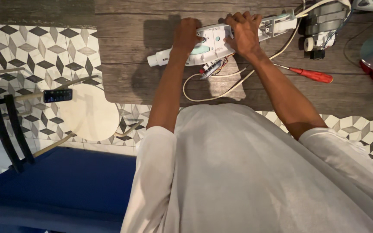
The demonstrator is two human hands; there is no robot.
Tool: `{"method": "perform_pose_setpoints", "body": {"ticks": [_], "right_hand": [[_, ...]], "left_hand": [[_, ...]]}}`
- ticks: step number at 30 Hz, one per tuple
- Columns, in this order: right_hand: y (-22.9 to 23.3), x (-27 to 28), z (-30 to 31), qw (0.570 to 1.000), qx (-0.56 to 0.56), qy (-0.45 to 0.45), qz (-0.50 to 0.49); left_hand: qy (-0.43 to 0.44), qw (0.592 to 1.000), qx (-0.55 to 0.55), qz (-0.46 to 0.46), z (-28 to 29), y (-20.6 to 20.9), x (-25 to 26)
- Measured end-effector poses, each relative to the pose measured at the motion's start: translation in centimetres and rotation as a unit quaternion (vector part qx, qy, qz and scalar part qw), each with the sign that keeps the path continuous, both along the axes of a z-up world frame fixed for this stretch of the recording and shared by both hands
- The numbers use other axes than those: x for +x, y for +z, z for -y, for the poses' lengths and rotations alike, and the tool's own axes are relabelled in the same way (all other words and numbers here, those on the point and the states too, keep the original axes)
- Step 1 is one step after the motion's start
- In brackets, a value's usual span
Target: The person disassembles a white handheld electrical appliance on a wooden table, using a screwdriver to remove screws and separate the casing. They manipulate internal wiring and components, then reassemble the device by aligning and securing the casing halves.
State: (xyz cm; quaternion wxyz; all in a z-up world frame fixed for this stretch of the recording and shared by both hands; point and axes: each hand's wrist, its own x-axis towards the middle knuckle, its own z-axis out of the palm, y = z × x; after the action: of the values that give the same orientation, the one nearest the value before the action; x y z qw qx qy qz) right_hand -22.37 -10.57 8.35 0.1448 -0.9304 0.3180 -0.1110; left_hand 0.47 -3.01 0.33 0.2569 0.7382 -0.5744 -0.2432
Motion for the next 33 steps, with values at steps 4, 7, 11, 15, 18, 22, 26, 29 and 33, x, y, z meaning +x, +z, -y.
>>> {"method": "perform_pose_setpoints", "body": {"ticks": [4,7,11,15,18,22,26,29,33], "right_hand": [[0.4,-0.1,-0.3,1.0,0.007,0.0,0.009],[0.6,-0.2,-0.5,1.0,0.004,-0.002,0.012],[0.5,-0.4,-0.8,1.0,-0.004,0.002,0.026],[0.6,-0.3,-1.1,1.0,-0.004,-0.01,0.012],[1.1,-0.1,-1.5,1.0,-0.021,-0.01,0.015],[0.5,1.3,-1.9,0.996,-0.076,-0.034,0.021],[-0.5,1.5,-1.6,0.998,-0.048,-0.034,0.003],[-1.4,1.9,-1.3,0.998,-0.059,-0.005,-0.015],[-2.7,2.2,-0.5,0.998,-0.026,0.008,-0.052]], "left_hand": [[0.014,1.0,-0.002,0.02,-0.3,0.9,-0.5],[0.024,0.999,-0.01,0.025,-0.4,0.8,-0.8],[0.031,0.998,-0.033,0.034,-0.7,0.4,-1.1],[0.04,0.993,-0.069,0.086,-1.0,-0.2,-1.6],[0.041,0.983,-0.117,0.134,-1.0,-0.9,-1.5],[0.044,0.973,-0.188,0.127,-1.3,-2.1,-1.3],[0.033,0.974,-0.202,0.099,-1.2,-2.9,-1.1],[0.033,0.977,-0.178,0.115,-1.0,-2.9,-1.3],[0.047,0.961,-0.218,0.164,-1.5,-2.3,-1.9]]}}
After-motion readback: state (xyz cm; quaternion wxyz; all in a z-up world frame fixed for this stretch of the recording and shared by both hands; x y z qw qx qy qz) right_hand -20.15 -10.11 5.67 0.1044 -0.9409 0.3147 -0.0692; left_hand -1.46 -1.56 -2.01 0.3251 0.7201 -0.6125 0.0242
